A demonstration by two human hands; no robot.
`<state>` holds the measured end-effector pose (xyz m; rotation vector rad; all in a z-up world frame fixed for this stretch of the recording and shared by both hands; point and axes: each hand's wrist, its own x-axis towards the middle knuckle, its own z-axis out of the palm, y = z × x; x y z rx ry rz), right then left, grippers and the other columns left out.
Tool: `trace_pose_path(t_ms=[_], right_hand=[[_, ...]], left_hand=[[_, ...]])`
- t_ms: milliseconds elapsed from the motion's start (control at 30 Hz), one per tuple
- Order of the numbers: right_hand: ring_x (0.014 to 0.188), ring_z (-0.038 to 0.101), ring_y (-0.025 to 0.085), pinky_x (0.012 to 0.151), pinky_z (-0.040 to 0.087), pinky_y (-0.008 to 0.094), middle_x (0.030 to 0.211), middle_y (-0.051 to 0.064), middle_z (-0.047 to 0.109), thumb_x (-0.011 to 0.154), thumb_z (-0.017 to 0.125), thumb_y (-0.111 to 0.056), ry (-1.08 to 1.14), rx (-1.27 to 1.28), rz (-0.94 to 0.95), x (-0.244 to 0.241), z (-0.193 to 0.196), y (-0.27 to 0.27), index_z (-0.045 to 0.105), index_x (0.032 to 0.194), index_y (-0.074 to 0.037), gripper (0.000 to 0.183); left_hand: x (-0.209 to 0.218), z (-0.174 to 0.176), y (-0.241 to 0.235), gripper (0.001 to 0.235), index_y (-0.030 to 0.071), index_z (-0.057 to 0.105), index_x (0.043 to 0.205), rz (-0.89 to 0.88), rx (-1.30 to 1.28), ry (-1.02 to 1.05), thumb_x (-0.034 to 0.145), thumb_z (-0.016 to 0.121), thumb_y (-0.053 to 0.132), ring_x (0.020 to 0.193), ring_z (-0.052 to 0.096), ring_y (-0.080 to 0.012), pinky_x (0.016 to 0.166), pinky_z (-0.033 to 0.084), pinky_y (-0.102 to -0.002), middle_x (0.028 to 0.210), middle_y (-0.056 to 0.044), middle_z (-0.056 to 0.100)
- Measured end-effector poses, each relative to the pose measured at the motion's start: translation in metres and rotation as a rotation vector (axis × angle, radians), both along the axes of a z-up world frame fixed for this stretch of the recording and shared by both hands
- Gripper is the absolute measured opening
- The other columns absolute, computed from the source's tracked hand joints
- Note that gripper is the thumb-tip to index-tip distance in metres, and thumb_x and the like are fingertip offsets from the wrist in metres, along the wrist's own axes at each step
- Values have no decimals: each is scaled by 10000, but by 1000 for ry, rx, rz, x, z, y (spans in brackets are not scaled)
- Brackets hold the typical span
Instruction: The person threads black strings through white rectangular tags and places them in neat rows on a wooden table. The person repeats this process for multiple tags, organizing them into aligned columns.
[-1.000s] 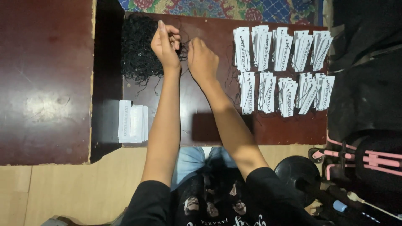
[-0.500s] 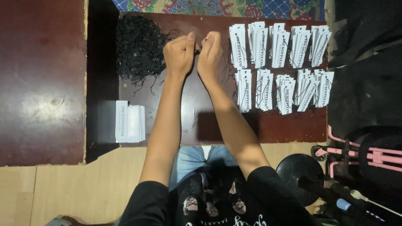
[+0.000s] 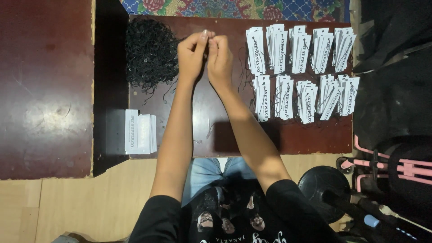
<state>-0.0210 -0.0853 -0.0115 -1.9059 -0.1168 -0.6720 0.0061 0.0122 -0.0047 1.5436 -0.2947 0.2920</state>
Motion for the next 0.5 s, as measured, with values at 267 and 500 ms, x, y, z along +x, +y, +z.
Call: trace_pose_path(t_ms=[267,500], right_hand=[[643,511,267,583,376,401,785,82,552,1064,459,-177,-3,-254,108,6,-16,4,450,939,-86,155],[689,489,248,652,333,391,787,31,526,1071,444,-263,-23,-605,-253,8,-14,0,481,879,-124,240]], left_hand=[[18,-23,14,155,27,752,1071,16,-540,109,983,709,147,703,595,-86,579,451,-197,910,-88,756],[22,-24,28,121,72,648,1025,-83,-957,174,1016,660,192,574,460,-68,456,318,-205,890,-41,664]])
